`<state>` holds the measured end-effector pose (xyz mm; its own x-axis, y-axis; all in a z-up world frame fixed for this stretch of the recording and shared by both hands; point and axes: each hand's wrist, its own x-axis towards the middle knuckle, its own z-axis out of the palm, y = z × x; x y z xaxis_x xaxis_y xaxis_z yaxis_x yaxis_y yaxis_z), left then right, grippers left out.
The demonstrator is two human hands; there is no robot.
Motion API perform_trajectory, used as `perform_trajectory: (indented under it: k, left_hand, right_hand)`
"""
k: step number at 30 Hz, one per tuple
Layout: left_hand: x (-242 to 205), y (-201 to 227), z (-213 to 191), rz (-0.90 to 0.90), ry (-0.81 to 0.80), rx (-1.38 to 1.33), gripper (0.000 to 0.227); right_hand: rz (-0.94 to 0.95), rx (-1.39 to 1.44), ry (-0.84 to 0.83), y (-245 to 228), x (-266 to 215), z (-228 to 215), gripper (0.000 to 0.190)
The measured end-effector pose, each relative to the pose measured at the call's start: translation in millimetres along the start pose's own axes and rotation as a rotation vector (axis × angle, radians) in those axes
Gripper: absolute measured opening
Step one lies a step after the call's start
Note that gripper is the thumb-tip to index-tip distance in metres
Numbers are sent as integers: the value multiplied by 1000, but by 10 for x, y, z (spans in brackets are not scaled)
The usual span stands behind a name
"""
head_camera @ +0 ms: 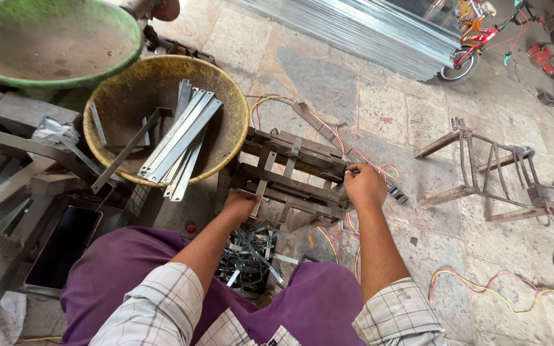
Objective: The person sits on the ground and repeatedly picks up metal strips from a yellow basin. They place each strip into a wooden bending jig and press down on a lever to bend the metal, then remove the bent piece and place it on the floor.
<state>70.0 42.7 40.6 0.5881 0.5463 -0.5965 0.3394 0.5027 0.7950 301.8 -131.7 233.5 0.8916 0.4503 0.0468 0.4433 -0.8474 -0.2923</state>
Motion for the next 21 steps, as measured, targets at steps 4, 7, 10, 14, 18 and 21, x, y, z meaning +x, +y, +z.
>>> perform_trajectory:
  k: [4, 7, 10, 14, 18, 21]
  left_hand:
    - [-11, 128, 44, 4, 6, -26, 31]
    - [-69, 213, 75, -36, 32, -61, 29]
    - [-176, 271, 106, -47, 51, -59, 27]
    - [-282, 372, 105, -37, 36, -53, 28]
    - [-314, 386, 120, -36, 53, -34, 27]
    - [-277, 369, 124, -13, 40, -67, 27]
  right_hand:
    - [-18, -30, -7, -5, 5, -18, 19]
    - [-29, -19, -2, -1, 4, -14, 20]
    - [-44, -15, -1, 16, -24, -11, 20]
    - [-56, -25, -8, 11, -32, -12, 20]
    - [-87, -89, -5, 68, -169, 7, 23]
    - [-49, -167, -67, 184, -469, 127, 23]
